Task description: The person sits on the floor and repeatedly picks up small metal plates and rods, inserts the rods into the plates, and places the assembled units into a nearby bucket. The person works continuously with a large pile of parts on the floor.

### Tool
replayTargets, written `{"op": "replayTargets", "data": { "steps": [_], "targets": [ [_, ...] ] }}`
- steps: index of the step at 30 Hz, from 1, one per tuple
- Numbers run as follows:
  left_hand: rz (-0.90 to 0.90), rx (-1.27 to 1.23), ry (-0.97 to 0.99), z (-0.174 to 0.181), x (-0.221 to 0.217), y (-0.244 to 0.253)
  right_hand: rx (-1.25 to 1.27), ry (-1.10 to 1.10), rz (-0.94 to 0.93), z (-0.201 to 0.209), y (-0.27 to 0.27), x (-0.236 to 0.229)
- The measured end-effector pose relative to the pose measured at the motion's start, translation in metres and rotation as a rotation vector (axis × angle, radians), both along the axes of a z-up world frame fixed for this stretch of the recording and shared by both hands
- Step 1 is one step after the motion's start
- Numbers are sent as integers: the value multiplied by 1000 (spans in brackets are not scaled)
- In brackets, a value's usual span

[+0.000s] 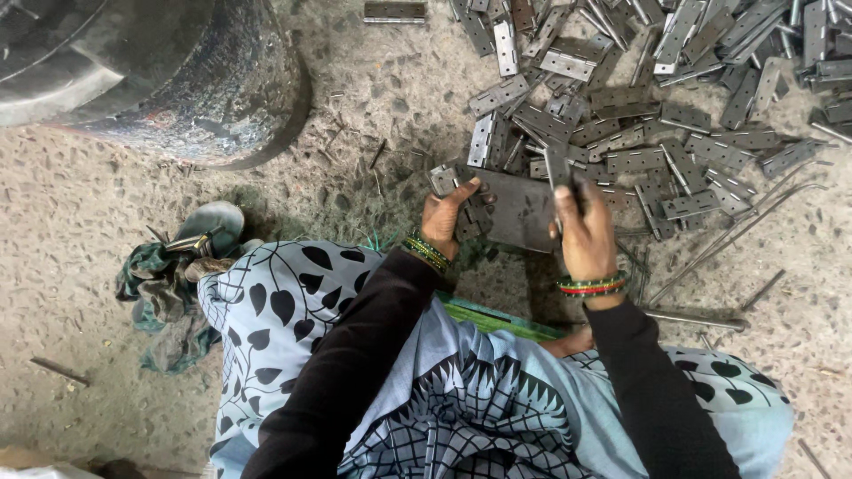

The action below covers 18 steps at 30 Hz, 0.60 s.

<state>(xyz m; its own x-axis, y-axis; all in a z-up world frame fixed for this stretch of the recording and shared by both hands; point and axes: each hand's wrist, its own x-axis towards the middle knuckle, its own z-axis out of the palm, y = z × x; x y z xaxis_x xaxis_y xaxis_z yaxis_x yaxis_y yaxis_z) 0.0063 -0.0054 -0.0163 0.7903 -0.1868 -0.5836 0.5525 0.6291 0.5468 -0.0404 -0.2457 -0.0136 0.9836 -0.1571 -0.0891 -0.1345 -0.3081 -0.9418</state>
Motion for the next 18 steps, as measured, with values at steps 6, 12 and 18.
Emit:
{"op": "replayTargets", "data": {
  "steps": [6,12,18],
  "targets": [
    [-24,27,-26,5,-4,0,-576,101,129,-28,26,0],
    [-25,19,-5,5,-3,0,339,402,-52,-36,19,3],
    [-118,119,-159,0,-5,-7,400,579,-44,-16,35,-1]
  ]
}}
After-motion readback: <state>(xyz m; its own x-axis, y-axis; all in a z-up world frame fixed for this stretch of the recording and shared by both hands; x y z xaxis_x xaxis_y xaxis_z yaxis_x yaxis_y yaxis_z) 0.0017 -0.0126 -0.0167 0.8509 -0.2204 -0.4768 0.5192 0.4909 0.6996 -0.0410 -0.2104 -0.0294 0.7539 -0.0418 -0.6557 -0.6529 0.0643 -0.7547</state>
